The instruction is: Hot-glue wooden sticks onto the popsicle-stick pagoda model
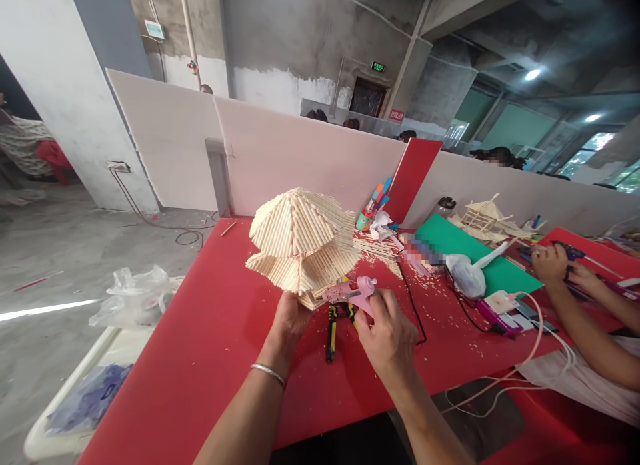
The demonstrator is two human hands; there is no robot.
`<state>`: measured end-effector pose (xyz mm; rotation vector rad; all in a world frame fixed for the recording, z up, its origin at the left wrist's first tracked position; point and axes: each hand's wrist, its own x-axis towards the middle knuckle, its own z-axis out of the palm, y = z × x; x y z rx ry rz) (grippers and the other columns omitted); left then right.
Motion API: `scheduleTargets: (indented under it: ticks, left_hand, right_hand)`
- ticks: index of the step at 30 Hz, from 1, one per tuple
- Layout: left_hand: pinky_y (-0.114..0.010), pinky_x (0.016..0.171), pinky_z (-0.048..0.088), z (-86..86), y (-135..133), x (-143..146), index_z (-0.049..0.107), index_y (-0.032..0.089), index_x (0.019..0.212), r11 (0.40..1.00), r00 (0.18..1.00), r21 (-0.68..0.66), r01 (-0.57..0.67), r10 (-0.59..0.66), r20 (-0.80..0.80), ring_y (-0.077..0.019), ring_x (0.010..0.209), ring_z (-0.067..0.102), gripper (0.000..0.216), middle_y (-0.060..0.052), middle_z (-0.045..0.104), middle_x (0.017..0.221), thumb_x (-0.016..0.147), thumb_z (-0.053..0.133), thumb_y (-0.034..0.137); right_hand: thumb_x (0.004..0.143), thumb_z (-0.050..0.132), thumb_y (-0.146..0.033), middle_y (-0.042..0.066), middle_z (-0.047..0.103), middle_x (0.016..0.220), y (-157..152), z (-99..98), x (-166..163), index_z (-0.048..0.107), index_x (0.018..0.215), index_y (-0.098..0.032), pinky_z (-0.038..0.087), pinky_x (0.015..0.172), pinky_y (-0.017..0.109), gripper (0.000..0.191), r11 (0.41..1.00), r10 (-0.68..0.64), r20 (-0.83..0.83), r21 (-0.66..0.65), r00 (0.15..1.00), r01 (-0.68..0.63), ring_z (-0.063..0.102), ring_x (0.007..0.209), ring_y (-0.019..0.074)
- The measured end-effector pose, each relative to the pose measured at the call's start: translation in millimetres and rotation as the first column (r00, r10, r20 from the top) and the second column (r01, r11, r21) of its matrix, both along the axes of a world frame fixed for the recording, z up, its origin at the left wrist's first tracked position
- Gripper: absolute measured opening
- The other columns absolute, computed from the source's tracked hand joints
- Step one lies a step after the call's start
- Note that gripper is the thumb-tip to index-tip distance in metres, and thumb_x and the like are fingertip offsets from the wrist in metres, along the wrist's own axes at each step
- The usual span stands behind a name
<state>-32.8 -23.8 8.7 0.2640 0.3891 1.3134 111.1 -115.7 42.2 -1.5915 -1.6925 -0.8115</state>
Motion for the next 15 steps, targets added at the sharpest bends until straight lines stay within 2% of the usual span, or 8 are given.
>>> scheduleTargets:
  ticks: [8,15]
  left_hand:
    - [-0.046,0.09,0.056,4.9,-1.3,0.3,0.054,0.011,0.135,1.0,1.0,-0.005,-0.002,0.002,0.009,-0.0272,0.089,0.071,0.066,-0.012,0.075,0.101,0.07,0.048,-0.003]
    - [-0.043,0.088,0.057,5.1,-1.0,0.5,0.058,0.011,0.128,0.998,0.998,0.021,-0.064,0.065,-0.025,-0.0257,0.088,0.071,0.063,-0.012,0.075,0.099,0.067,0.05,-0.003]
  right_hand:
    - [0.079,0.052,-0.012,0.002,0.065,0.091,-2.0,-0.9,1.3,0.064,0.095,-0.018,0.034,0.054,0.026,0.021,1.0,-0.005,0.003,-0.011,1.0,0.005,0.056,0.063,0.0098]
    - [0.079,0.051,-0.012,0.002,0.065,0.089,-3.1,2.0,1.7,0.063,0.096,-0.018,0.034,0.055,0.026,0.021,1.0,0.007,0.03,0.012,1.0,-0.008,0.056,0.063,0.0102]
